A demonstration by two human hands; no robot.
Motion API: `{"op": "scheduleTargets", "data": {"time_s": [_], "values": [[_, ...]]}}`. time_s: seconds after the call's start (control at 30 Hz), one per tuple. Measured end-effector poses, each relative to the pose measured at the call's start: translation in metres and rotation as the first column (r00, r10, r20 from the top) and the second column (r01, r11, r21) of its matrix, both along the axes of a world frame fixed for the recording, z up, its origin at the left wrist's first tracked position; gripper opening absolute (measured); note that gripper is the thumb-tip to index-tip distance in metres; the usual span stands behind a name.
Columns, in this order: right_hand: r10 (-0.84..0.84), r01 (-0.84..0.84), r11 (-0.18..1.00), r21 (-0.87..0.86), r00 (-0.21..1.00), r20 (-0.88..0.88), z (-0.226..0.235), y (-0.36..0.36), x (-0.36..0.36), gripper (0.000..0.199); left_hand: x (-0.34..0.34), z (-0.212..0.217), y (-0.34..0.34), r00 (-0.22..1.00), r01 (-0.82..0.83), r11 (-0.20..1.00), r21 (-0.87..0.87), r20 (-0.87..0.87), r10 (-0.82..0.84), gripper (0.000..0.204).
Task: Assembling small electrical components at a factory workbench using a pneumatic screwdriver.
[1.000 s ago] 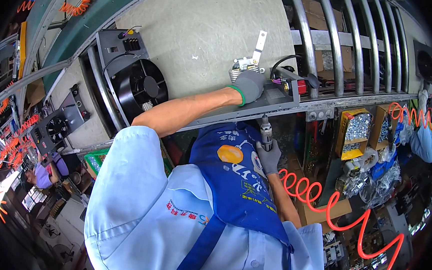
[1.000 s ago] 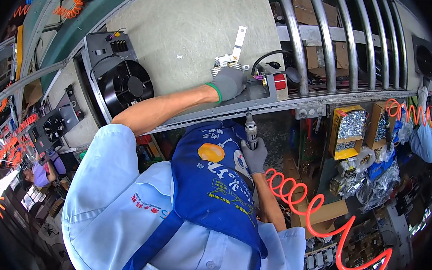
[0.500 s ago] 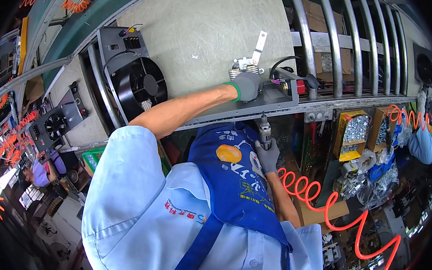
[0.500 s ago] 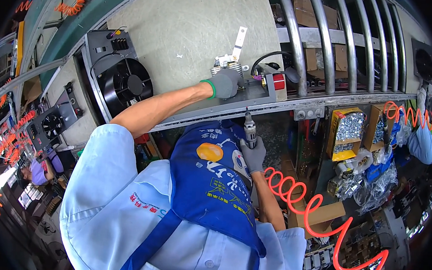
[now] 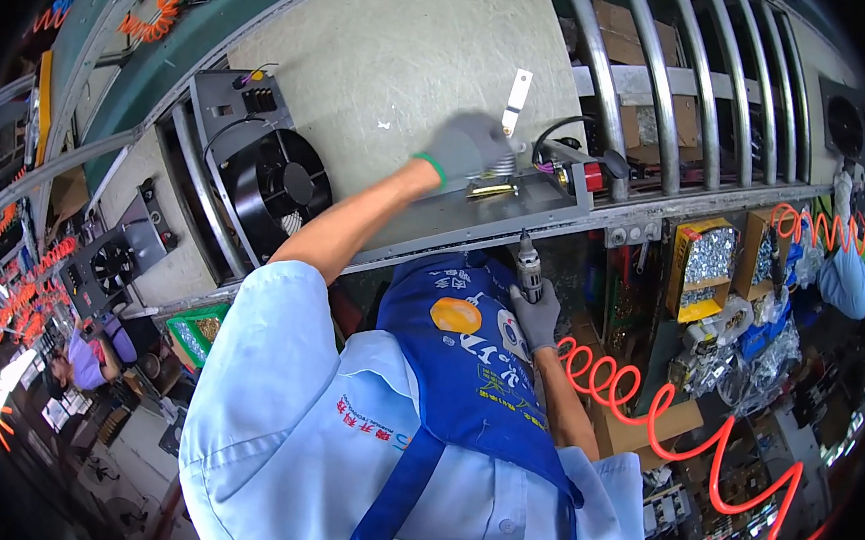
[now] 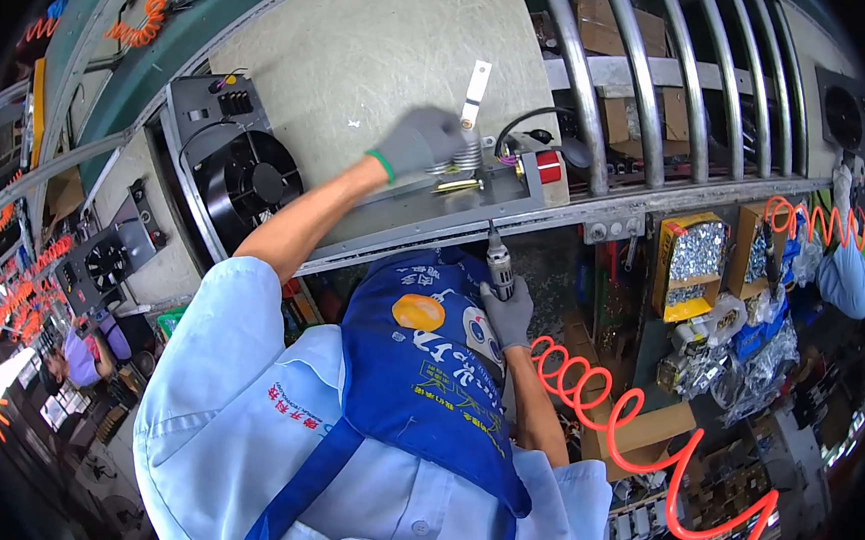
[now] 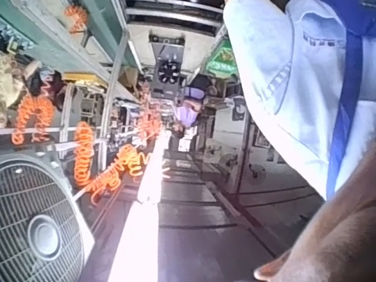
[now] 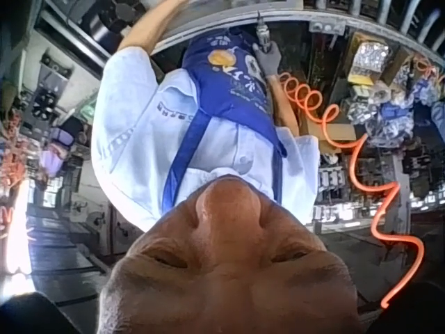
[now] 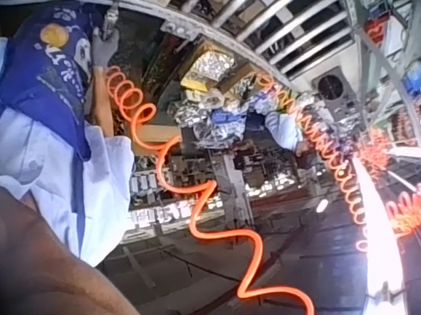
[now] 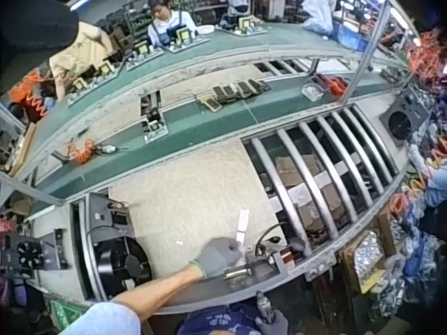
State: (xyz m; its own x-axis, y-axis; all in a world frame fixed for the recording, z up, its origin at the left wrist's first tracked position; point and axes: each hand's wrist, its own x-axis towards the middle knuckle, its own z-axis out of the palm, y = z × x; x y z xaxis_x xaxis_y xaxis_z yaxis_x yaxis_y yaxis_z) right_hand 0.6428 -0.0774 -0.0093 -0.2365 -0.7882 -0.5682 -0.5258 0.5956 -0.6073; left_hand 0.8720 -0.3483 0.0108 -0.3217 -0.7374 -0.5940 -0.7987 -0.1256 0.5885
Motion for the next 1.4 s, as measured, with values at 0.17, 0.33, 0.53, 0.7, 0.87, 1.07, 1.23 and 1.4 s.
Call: {"op": "scheduleTargets", "data": {"time_s": [0.17,0.33,0.53,0.7,0.87,1.07,1.23,1.4], "values": [[0.031,-0.031,0.999,0.042,1.000,0.001,0.007,-0.003,-0.004,0.033,0.012,-0.016,-0.045,0.995,-0.102,0.971,-0.217,-0.014,0.102,0.067],[-0.004,0.002,0.999,0.055,0.999,0.036,0.017,-0.007,-0.002,0.031,0.006,-0.043,-0.067,0.972,0.216,0.946,0.243,-0.141,-0.186,0.077],[-0.013,0.011,0.999,0.043,0.999,0.050,0.017,-0.005,0.001,0.029,-0.002,-0.039,-0.074,0.963,0.269,0.925,0.269,-0.069,-0.260,0.079],[-0.038,0.035,0.998,0.058,0.997,0.062,0.017,-0.007,0.001,0.030,-0.010,-0.040,-0.081,0.966,0.239,0.918,0.317,0.015,-0.256,0.079],[-0.023,0.021,0.995,0.100,0.999,0.024,0.020,-0.012,-0.001,0.030,-0.023,-0.056,-0.092,0.963,0.088,0.870,0.485,0.181,-0.199,0.070],[-0.028,0.023,0.992,0.121,0.999,0.045,0.024,-0.014,0.002,0.030,-0.033,-0.071,-0.100,0.934,0.079,0.886,0.458,0.275,-0.226,0.057],[0.007,-0.008,0.994,0.109,1.000,0.014,0.025,-0.014,0.004,0.030,-0.039,-0.076,-0.103,0.925,0.079,0.879,0.470,0.295,-0.241,0.052],[-0.018,0.015,0.995,0.103,0.999,0.028,0.023,-0.013,0.004,0.031,-0.040,-0.072,-0.104,0.924,0.058,0.885,0.462,0.310,-0.222,0.048]]}}
